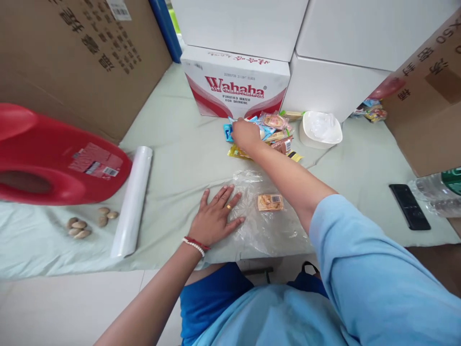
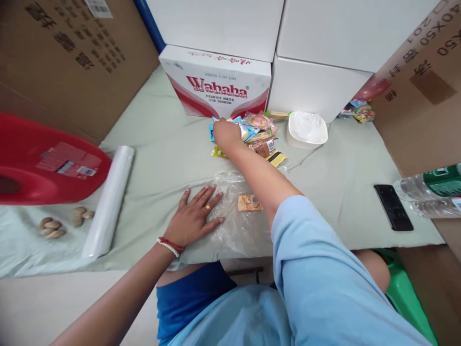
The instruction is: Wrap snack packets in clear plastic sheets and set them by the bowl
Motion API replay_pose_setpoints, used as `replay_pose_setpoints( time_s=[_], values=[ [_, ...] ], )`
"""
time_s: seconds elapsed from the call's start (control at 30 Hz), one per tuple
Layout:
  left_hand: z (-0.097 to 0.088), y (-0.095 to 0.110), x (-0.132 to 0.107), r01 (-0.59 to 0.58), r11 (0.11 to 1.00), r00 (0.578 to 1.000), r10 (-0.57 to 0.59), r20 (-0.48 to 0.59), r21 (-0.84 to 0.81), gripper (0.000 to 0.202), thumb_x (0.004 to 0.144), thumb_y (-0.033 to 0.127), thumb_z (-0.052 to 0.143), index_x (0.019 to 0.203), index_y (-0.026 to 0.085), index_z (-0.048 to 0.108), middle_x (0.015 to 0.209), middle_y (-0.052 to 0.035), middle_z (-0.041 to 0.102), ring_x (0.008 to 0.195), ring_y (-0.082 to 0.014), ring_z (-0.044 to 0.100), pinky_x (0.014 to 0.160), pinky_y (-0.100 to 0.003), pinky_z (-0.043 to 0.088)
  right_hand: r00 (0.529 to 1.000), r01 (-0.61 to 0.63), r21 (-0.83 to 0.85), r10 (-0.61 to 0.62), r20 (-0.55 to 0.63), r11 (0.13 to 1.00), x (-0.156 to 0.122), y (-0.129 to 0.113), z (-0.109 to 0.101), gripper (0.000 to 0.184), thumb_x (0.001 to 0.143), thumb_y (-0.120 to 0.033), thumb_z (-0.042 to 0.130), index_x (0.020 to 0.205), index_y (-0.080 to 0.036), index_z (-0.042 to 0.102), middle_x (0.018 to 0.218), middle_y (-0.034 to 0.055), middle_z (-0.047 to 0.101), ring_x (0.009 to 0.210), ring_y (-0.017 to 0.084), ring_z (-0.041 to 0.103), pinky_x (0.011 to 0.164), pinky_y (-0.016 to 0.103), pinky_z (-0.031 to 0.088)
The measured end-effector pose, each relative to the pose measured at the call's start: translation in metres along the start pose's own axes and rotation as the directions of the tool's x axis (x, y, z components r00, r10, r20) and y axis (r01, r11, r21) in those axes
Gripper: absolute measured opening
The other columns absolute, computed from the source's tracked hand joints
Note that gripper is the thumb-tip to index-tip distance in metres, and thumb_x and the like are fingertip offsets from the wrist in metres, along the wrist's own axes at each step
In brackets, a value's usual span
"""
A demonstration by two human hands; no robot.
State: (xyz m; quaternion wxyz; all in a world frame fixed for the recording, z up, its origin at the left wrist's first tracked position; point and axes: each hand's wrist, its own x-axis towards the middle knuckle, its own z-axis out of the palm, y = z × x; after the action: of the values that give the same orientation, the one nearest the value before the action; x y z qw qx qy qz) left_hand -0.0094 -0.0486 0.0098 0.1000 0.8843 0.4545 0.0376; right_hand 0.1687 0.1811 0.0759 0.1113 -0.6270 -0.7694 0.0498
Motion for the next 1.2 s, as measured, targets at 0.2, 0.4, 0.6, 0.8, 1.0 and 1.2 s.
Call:
replay_pose_setpoints(
  time_s=[0.2, 0.4, 0.6, 0.8, 1.0, 1.2],
  values=[
    [0.000, -0.001, -0.001, 0.000, 1.000, 1.000, 0.000, -0.008, 0.018, 0.073, 0.106, 0.066, 0.043, 0.168, 0.029, 0.037, 0.177, -0.0126, 0.027, 0.164, -0.0339, 0.031, 0.133, -0.068, 0.011, 0.979, -0.043, 0.264, 0.093, -0.180, 0.964, -0.006, 0.043, -0.018, 0.022, 0.101, -0.016, 0.052, 0.097, -0.014, 0.074, 0.107, 0.0136, 0.075, 0.104, 0.026, 0.067, 0.098, 0.041, 0.051],
    [0.001, 0.001, 0.000, -0.002, 1.000, 1.000, 0.002, -0.010, 0.016, 0.072, 0.106, 0.064, 0.043, 0.168, 0.027, 0.037, 0.177, -0.0143, 0.028, 0.163, -0.0350, 0.032, 0.132, -0.070, 0.009, 0.958, 0.094, 0.572, 0.082, -0.275, 0.815, -0.078, 0.097, -0.051, 0.024, 0.101, -0.032, 0.056, 0.087, -0.017, 0.068, 0.086, 0.0024, 0.069, 0.088, 0.019, 0.062, 0.085, 0.031, 0.049],
    [0.000, 0.002, 0.001, 0.019, 1.000, 1.000, -0.019, 0.001, -0.019, 0.074, 0.105, 0.066, 0.041, 0.168, 0.027, 0.037, 0.178, -0.0135, 0.027, 0.164, -0.0340, 0.029, 0.133, -0.067, 0.004, 0.949, 0.250, 0.336, -0.160, -0.273, 0.908, -0.200, 0.106, -0.065, 0.032, 0.108, -0.041, 0.052, 0.093, -0.021, 0.071, 0.089, 0.0046, 0.067, 0.084, 0.020, 0.061, 0.079, 0.033, 0.048],
    [-0.001, 0.002, 0.001, 0.022, 1.000, 1.000, -0.022, 0.009, -0.006, 0.074, 0.105, 0.065, 0.043, 0.168, 0.027, 0.037, 0.178, -0.0131, 0.028, 0.164, -0.0340, 0.029, 0.133, -0.068, 0.007, 0.865, 0.499, 0.039, -0.495, -0.081, 0.866, -0.282, 0.103, -0.032, 0.035, 0.113, -0.029, 0.042, 0.105, -0.026, 0.076, 0.084, 0.0048, 0.069, 0.076, 0.020, 0.059, 0.066, 0.034, 0.043],
    [0.000, 0.002, 0.002, 0.022, 1.000, 1.000, -0.022, -0.003, 0.013, 0.073, 0.104, 0.064, 0.044, 0.168, 0.028, 0.038, 0.177, -0.0126, 0.029, 0.164, -0.0339, 0.031, 0.133, -0.066, 0.007, 0.896, 0.441, 0.134, -0.444, -0.010, 0.887, -0.278, 0.099, -0.029, 0.033, 0.107, -0.052, 0.057, 0.114, -0.025, 0.075, 0.119, 0.0120, 0.073, 0.103, 0.027, 0.065, 0.085, 0.040, 0.052],
    [-0.002, 0.003, 0.002, 0.023, 1.000, 1.000, -0.023, 0.008, -0.007, 0.075, 0.104, 0.066, 0.044, 0.166, 0.025, 0.040, 0.177, -0.0147, 0.030, 0.163, -0.0356, 0.031, 0.132, -0.068, 0.008, 0.915, 0.332, 0.234, -0.372, 0.156, 0.914, -0.254, 0.082, -0.032, 0.064, 0.089, -0.048, 0.083, 0.142, -0.021, 0.061, 0.151, 0.0174, 0.060, 0.138, 0.038, 0.052, 0.113, 0.055, 0.046]
  ],
)
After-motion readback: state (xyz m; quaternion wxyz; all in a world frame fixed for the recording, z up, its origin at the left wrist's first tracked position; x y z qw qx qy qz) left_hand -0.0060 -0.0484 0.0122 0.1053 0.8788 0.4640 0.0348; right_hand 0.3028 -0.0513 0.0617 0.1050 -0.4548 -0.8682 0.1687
